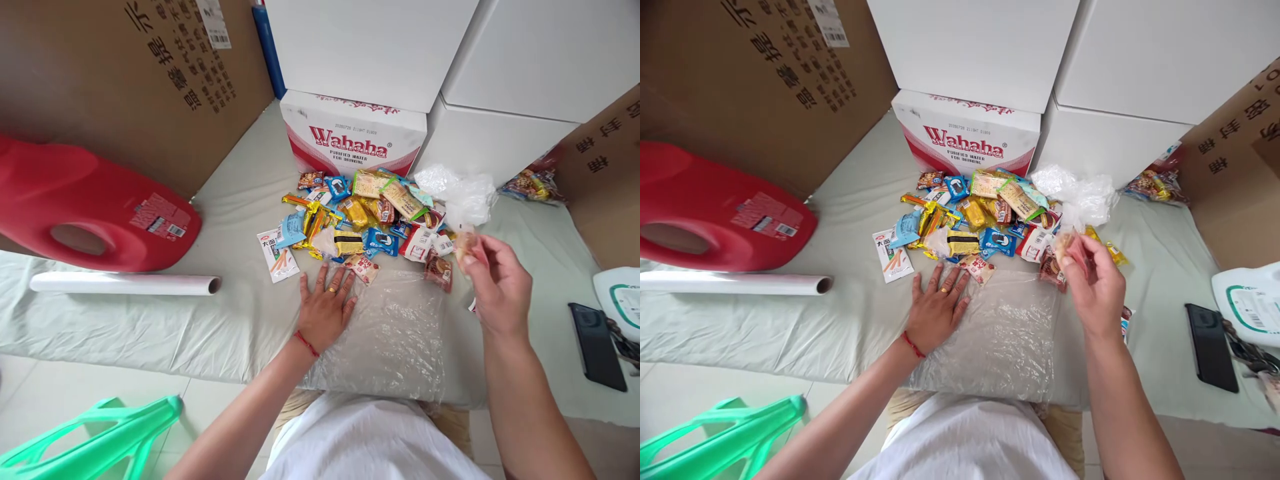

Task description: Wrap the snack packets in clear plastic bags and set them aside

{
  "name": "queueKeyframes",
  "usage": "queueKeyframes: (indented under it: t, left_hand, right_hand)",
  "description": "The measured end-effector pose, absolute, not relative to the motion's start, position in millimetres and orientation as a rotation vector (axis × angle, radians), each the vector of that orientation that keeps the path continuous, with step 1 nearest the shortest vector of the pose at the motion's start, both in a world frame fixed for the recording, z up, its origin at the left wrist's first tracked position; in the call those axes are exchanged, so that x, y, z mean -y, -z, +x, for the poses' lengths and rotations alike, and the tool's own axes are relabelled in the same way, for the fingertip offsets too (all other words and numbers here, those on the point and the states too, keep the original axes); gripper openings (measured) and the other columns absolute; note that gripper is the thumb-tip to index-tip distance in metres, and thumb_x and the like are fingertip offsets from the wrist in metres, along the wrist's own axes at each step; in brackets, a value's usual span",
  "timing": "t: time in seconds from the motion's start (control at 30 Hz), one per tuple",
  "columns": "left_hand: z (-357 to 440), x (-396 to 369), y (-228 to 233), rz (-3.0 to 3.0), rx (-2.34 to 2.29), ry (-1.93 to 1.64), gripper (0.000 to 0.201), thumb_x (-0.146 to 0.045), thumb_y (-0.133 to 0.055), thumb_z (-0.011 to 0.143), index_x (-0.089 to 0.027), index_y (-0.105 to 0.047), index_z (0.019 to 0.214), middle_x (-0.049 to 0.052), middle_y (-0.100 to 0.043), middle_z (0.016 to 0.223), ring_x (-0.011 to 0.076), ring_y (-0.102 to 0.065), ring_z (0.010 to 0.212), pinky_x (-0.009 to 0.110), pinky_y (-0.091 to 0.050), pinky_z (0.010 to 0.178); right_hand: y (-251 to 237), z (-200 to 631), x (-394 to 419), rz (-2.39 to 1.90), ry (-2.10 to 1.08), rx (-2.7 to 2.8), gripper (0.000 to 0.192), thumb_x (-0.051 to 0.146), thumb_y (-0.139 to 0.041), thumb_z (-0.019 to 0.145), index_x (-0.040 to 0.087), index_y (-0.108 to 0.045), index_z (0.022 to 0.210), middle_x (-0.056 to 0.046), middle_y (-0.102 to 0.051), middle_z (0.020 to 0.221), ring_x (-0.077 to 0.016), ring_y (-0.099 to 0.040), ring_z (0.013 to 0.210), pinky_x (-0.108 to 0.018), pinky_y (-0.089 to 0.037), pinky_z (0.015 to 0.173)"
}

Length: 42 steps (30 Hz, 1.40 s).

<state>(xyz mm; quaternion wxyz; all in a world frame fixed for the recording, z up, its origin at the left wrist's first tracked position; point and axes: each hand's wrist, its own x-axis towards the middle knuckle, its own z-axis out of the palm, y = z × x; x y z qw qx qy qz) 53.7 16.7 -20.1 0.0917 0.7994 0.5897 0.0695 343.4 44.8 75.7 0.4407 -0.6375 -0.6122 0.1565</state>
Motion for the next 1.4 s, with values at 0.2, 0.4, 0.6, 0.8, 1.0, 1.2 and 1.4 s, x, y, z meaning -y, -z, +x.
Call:
queueKeyframes:
  t: [0.2, 0.4, 0.6, 0.8, 1.0, 1.2, 1.4]
  left_hand:
    - [55, -16, 20, 2.380, -1.765, -0.217, 0.056, -0.047, -0.030, 0.105, -0.030, -0.038, 0.158, 0.007, -0.040, 0.163, 0.0371, -0.021, 0.157, 0.076, -0.007, 0.120]
    - [54, -16, 21, 2.386, -1.760, -0.228, 0.055, -0.044, -0.032, 0.105, -0.032, -0.038, 0.158, 0.008, -0.042, 0.162, 0.0367, -0.020, 0.157, 0.076, -0.011, 0.120]
    - [53, -17, 21, 2.388, -1.765, -0.221, 0.054, -0.041, -0.028, 0.106, -0.031, -0.040, 0.157, 0.007, -0.042, 0.162, 0.0356, -0.021, 0.157, 0.075, -0.010, 0.120]
    - [53, -16, 23, 2.412, -1.757, -0.238, 0.054, -0.043, -0.028, 0.106, -0.030, -0.039, 0.158, 0.006, -0.041, 0.163, 0.0356, -0.021, 0.157, 0.076, -0.011, 0.120]
    - [52, -17, 22, 2.403, -1.753, -0.234, 0.054, -0.044, -0.029, 0.106, -0.029, -0.041, 0.156, 0.005, -0.042, 0.162, 0.0358, -0.021, 0.157, 0.076, -0.011, 0.120]
    - [52, -17, 21, 2.391, -1.755, -0.256, 0.054, -0.045, -0.031, 0.105, -0.031, -0.042, 0.156, 0.006, -0.043, 0.162, 0.0353, -0.022, 0.157, 0.075, -0.013, 0.121]
    - [51, -17, 21, 2.365, -1.738, -0.281, 0.054, -0.045, -0.031, 0.105, -0.031, -0.041, 0.156, 0.006, -0.042, 0.162, 0.0350, -0.021, 0.157, 0.074, -0.012, 0.121]
  right_hand:
    - [-68, 293, 11, -1.160, -0.660, 2.290, 0.046, 0.020, -0.061, 0.087, 0.028, -0.061, 0.132, -0.008, -0.070, 0.116, -0.0280, -0.062, 0.107, -0.049, -0.052, 0.097]
    - [-29, 285, 11, -1.257, -0.768, 2.422, 0.034, 0.026, -0.055, 0.098, 0.024, -0.062, 0.131, -0.012, -0.065, 0.132, -0.0280, -0.057, 0.122, -0.049, -0.050, 0.103]
    - [-43, 335, -62, -1.902, -0.196, 2.033, 0.034, 0.035, -0.049, 0.100, 0.020, -0.067, 0.125, -0.014, -0.068, 0.121, -0.0319, -0.057, 0.114, -0.046, -0.045, 0.102]
    - [-32, 310, -106, -2.184, -0.087, 2.184, 0.034, 0.034, -0.048, 0.101, 0.016, -0.070, 0.119, -0.016, -0.066, 0.115, -0.0331, -0.053, 0.113, -0.041, -0.044, 0.095]
    - [-36, 282, -119, -1.954, -0.169, 2.304, 0.037, 0.029, -0.039, 0.103, 0.015, -0.070, 0.119, -0.016, -0.067, 0.118, -0.0311, -0.053, 0.109, -0.041, -0.043, 0.098]
    - [-50, 285, -159, -1.869, 0.076, 2.234, 0.055, 0.025, -0.053, 0.092, 0.015, -0.051, 0.146, -0.018, -0.054, 0.142, -0.0380, -0.042, 0.126, -0.049, -0.040, 0.103]
    - [-47, 299, -212, -2.007, 0.045, 2.101, 0.046, 0.018, -0.040, 0.094, 0.016, -0.061, 0.135, -0.017, -0.067, 0.121, -0.0338, -0.058, 0.109, -0.043, -0.045, 0.092]
